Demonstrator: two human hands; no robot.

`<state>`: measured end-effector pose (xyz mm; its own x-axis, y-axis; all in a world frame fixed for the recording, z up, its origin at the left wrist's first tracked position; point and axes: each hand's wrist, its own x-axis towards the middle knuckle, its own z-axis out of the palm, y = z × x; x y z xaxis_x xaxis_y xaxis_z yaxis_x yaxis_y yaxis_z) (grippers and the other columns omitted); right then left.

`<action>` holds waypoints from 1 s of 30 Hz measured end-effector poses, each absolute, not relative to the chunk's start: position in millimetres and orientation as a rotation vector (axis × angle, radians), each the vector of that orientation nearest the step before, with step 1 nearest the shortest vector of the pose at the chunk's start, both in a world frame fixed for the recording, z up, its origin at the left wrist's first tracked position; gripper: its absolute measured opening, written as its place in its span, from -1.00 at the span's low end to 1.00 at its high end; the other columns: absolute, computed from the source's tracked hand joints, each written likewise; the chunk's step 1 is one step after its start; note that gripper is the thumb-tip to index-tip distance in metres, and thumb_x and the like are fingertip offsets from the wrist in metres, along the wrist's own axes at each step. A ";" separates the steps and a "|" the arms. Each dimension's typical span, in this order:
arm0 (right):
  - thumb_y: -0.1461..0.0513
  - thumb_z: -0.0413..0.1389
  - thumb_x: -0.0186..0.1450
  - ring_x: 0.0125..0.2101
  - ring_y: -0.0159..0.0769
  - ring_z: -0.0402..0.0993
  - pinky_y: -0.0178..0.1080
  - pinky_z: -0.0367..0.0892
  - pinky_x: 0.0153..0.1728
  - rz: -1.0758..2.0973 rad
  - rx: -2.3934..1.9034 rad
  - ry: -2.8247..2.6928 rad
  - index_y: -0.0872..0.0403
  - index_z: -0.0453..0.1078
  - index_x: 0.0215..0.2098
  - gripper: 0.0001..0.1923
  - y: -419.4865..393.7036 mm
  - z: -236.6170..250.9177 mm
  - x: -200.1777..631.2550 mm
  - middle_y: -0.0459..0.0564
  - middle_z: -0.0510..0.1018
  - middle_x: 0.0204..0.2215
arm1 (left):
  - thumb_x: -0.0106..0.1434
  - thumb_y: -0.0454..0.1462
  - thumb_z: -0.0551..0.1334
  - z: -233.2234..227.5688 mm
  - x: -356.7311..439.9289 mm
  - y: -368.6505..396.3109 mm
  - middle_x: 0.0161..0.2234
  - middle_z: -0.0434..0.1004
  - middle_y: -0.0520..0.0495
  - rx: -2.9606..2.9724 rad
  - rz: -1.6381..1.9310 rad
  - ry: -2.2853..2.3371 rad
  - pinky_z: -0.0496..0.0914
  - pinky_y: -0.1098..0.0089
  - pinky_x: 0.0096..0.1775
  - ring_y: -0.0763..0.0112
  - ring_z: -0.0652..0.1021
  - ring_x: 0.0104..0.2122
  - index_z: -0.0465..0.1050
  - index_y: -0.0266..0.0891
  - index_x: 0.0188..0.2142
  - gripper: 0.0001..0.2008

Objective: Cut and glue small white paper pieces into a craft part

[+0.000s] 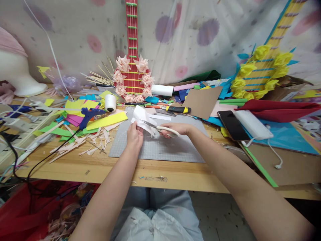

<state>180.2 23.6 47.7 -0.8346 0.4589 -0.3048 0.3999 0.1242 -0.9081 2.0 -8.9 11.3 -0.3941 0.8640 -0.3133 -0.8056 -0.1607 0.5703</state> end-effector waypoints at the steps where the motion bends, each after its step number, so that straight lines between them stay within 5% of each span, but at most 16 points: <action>1: -0.05 0.05 0.10 -0.60 -0.54 0.15 -0.43 0.11 -0.62 1.825 -0.913 -2.324 0.14 0.19 -0.38 -0.59 22.7 48.1 178.5 -0.18 0.24 -0.59 | 0.08 -0.46 0.11 11.0 2.2 -8.8 -0.47 0.47 0.01 0.109 1.808 0.830 0.38 0.54 -0.29 0.60 0.49 -0.45 0.29 -0.29 -0.49 -0.91; 16: 0.09 0.08 0.09 -0.61 -0.55 0.12 -0.43 0.09 -0.62 1.685 -1.034 -2.352 0.12 0.20 -0.42 -0.74 19.5 48.4 168.4 -0.19 0.23 -0.60 | 0.11 -0.44 0.09 12.7 5.0 -10.1 -0.49 0.46 0.02 0.163 1.871 0.900 0.37 0.52 -0.28 0.61 0.49 -0.47 0.28 -0.28 -0.47 -0.91; 30: -0.08 0.07 0.07 -0.64 -0.56 0.11 -0.42 0.06 -0.63 1.702 -1.054 -2.353 0.14 0.19 -0.45 -0.57 19.8 51.3 168.7 -0.19 0.22 -0.62 | 0.12 -0.46 0.08 13.1 5.1 -10.2 -0.49 0.45 0.00 0.115 1.884 0.911 0.37 0.53 -0.29 0.60 0.49 -0.47 0.28 -0.29 -0.48 -0.89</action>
